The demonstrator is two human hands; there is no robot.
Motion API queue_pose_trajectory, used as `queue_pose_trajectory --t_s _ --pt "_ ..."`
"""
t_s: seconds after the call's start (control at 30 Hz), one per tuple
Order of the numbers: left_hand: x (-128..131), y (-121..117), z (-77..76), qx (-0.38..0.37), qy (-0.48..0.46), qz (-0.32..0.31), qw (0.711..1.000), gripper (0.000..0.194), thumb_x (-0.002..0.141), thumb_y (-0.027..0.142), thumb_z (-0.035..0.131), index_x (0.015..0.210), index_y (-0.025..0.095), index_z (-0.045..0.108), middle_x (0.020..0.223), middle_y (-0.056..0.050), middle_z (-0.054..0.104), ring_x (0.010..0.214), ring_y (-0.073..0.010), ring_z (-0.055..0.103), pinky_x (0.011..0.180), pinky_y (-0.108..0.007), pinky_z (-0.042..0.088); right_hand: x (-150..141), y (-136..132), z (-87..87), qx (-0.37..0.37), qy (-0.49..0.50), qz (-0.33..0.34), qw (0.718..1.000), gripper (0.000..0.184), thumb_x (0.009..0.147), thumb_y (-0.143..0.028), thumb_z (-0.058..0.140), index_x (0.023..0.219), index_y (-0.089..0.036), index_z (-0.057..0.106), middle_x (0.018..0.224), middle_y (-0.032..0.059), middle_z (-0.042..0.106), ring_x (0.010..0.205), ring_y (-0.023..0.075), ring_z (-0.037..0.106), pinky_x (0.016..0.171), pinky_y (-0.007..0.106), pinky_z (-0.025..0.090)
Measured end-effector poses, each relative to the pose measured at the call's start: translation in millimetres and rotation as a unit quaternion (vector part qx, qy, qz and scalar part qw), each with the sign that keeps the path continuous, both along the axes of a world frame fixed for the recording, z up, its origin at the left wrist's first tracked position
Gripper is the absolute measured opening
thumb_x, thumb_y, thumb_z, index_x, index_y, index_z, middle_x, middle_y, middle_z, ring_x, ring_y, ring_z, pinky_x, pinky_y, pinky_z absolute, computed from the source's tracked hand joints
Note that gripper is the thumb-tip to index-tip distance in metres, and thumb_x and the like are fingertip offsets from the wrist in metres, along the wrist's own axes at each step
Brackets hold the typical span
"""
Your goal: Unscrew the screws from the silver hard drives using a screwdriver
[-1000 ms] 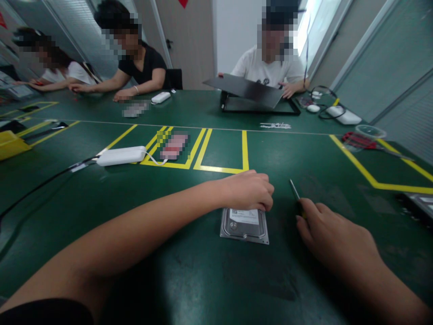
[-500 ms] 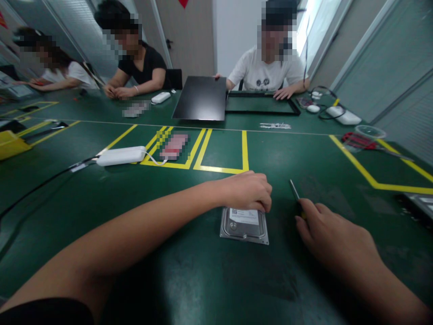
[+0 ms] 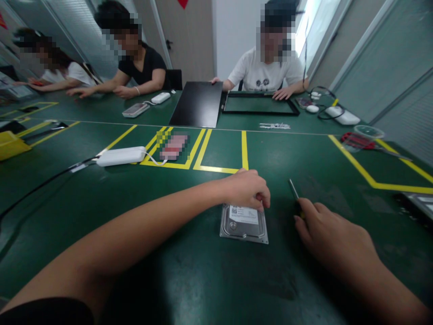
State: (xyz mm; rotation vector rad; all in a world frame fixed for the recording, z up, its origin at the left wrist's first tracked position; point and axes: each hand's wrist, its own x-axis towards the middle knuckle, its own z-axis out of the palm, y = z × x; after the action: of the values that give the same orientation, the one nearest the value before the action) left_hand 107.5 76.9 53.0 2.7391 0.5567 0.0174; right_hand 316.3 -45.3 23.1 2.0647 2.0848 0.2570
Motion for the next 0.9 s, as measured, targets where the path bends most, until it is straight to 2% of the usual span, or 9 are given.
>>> queue_pose_trajectory --t_s 0.27,0.53,0.73,0.9 --pt "-9.0 -15.7 -2.9 0.067 -0.036 0.011 0.997 0.011 0.090 0.028 0.066 0.098 0.024 0.073 0.095 -0.001 0.072 0.094 -0.0186 0.060 0.081 -0.033 0.039 2.7 -0.5 -2.8 0.000 -0.002 0.003 1.000 0.031 0.099 -0.035 0.039 0.122 -0.020 0.054 0.100 0.0081 0.066 0.077 0.0222 0.069 0.045 0.026 0.031" --pt "-13.5 -37.3 -7.1 0.161 -0.018 0.037 0.986 0.017 0.094 0.033 0.062 0.104 0.024 0.073 0.099 -0.003 0.071 0.098 -0.0229 0.060 0.079 -0.036 0.038 -0.1 -1.2 0.2 -0.017 0.002 -0.008 1.000 0.030 0.100 -0.036 0.038 0.120 -0.020 0.053 0.098 0.0069 0.065 0.078 0.0227 0.069 0.046 0.027 0.033" --pt "-22.1 -55.1 -9.1 0.172 -0.042 0.052 0.983 0.039 0.091 0.053 0.060 0.107 0.019 0.070 0.105 -0.008 0.067 0.102 -0.0278 0.058 0.081 -0.039 0.039 0.1 -2.1 -1.3 -0.014 0.001 -0.008 1.000 0.030 0.099 -0.036 0.038 0.119 -0.020 0.053 0.101 0.0077 0.065 0.077 0.0225 0.068 0.046 0.027 0.032" --pt "-26.4 -65.6 -10.3 0.173 -0.043 0.057 0.982 0.055 0.087 0.062 0.059 0.114 0.015 0.067 0.111 -0.012 0.064 0.107 -0.0302 0.056 0.088 -0.042 0.039 -1.3 -1.3 -0.3 -0.020 0.004 -0.011 1.000 0.031 0.100 -0.036 0.037 0.120 -0.020 0.053 0.101 0.0078 0.065 0.078 0.0228 0.068 0.046 0.028 0.033"
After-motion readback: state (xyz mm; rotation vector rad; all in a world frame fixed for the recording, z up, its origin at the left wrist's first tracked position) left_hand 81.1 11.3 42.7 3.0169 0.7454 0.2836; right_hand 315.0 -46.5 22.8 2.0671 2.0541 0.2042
